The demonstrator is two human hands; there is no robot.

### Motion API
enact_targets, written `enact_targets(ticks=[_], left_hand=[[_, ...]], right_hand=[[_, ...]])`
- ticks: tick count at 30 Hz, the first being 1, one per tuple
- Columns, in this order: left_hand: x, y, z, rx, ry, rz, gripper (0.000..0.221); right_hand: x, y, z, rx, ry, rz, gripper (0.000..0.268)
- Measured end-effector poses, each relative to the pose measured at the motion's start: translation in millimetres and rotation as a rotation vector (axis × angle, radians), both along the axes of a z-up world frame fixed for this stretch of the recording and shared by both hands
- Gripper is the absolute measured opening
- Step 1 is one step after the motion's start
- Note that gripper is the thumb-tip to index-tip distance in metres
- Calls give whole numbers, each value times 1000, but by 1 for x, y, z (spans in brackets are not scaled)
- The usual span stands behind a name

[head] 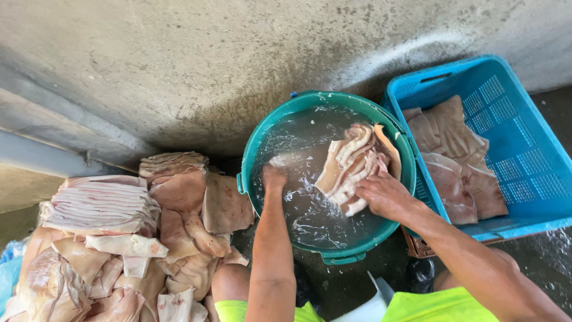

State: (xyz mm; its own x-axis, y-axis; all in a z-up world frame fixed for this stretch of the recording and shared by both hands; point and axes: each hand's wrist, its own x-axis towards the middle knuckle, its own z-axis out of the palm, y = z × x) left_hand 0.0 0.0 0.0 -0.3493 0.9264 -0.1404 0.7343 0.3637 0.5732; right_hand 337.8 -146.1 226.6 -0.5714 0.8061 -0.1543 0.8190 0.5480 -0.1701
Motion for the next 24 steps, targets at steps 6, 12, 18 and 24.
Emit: enact_targets(ticks=[6,12,18,24], left_hand=[[16,-32,92,116,-184,-178,49],[34,-71,189,240,-404,-184,39],[20,-78,228,286,-409,-98,26],[43,-95,236,359,-549,-181,22]], right_hand=[[-35,8,3,83,-20,75,19],[-63,6,3,137,69,152,19],[-64,21,-11,-79,26,77,37],[-91,63,-31,-538,776,-250,111]])
